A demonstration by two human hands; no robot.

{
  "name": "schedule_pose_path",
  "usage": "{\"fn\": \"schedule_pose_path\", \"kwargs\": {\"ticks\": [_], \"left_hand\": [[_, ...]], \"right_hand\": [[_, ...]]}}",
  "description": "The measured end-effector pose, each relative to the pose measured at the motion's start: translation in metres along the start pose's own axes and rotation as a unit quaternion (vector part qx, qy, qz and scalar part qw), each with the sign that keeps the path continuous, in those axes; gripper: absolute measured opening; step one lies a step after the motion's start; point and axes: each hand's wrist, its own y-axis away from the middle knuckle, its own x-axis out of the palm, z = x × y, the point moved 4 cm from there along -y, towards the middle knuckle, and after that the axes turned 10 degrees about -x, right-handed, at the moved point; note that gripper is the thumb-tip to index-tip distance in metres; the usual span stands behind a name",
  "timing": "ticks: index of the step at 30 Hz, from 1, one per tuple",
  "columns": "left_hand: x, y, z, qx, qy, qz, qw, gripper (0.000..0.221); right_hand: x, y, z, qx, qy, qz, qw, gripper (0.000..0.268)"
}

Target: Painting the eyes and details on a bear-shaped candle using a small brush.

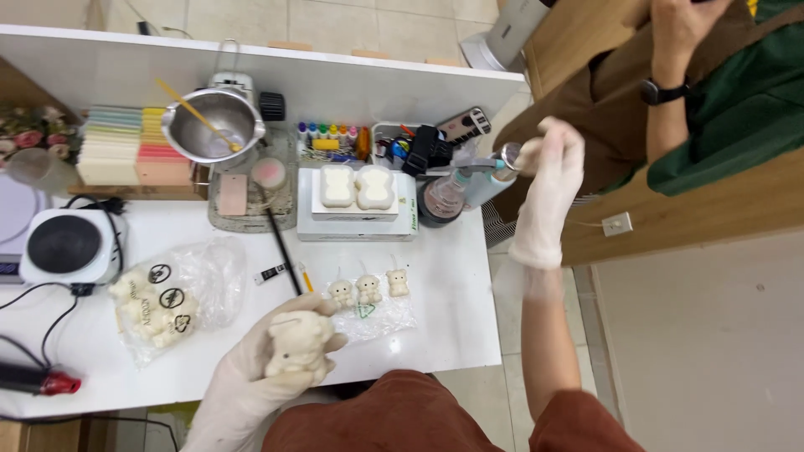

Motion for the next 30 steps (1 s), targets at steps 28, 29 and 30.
{"fn": "schedule_pose_path", "kwargs": {"ticks": [28, 29, 30], "left_hand": [[-0.130, 0.075, -0.096, 0.058, -0.069, 0.201, 0.975, 0.069], [-0.139, 0.076, -0.094, 0.052, -0.070, 0.190, 0.978, 0.072], [-0.147, 0.076, -0.091, 0.045, -0.071, 0.180, 0.980, 0.075]], "right_hand": [[0.300, 0.195, 0.197, -0.532, 0.302, 0.353, 0.708, 0.040], [0.300, 0.195, 0.198, -0.513, 0.308, 0.353, 0.720, 0.039], [0.300, 0.195, 0.198, -0.493, 0.313, 0.352, 0.731, 0.039]]}}
